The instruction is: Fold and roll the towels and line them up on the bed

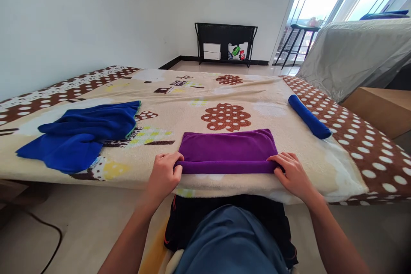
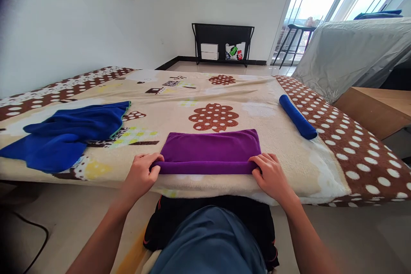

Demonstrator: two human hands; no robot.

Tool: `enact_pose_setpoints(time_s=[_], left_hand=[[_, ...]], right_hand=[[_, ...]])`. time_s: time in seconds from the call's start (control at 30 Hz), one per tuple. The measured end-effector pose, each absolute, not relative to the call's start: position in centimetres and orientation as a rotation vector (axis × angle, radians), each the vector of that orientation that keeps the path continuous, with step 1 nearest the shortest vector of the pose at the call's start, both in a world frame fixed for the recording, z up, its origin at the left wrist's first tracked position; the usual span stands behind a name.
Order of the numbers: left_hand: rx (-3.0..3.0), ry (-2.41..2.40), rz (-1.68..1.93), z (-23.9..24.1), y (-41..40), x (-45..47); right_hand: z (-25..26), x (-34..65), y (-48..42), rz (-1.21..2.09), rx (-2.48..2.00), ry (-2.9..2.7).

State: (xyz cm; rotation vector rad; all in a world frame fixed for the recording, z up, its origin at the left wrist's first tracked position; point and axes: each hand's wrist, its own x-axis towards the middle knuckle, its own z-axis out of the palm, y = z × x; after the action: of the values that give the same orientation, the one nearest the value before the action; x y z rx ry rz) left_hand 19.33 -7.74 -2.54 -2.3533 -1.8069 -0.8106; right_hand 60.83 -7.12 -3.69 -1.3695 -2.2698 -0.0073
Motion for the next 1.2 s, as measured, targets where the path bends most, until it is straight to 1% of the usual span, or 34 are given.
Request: enact_pose_setpoints(time_s=[0.07,0.13,0.2,0.33,0.47,0.7,0.87,1.03,1.2], left_hand=[[-2.195,-1.814,-0.732,-2.5,-7.5,20.6],[-2.129,-1.760,-0.710,-2.4,-7.3,22.5],[-2.280,-1.645,-0.700,-2.2,-7.1,25.0],[-2.666,-1.430,-0.640,-2.1,-6.5,30.0],[-2.696,-1.554,-0.515,-2.5,-4.9,32.4],[-2.642,-1.904,-0.277,-2.2,-1.2,28.6],[-2.523,-2.073,-0.233,-2.3,0.4,25.4],[-2.445,-2.137,-0.281,-2.9,0.6,24.6],[-2.380,-2.051,-0.458,-2.7,0.1,24.7]], right_hand=[[-3.9,59.8,-6.9,-0.171,-1.431,-2.208],[-4.0,58.2,-6.7,-0.250,-1.428,-2.160],[-3.7,56.1,-6.5,-0.184,-1.352,-2.197],[-3.1,51.7,-5.5,0.090,-1.255,-2.357],[-2.9,49.8,-3.4,0.179,-1.331,-2.423],[-3.3,53.2,0.7,0.287,-1.533,-2.408],[-4.0,56.6,2.6,0.309,-1.759,-2.299],[-4.8,58.8,3.4,0.292,-1.883,-2.214],[-5.5,59.9,3.7,0.233,-1.854,-2.164]])
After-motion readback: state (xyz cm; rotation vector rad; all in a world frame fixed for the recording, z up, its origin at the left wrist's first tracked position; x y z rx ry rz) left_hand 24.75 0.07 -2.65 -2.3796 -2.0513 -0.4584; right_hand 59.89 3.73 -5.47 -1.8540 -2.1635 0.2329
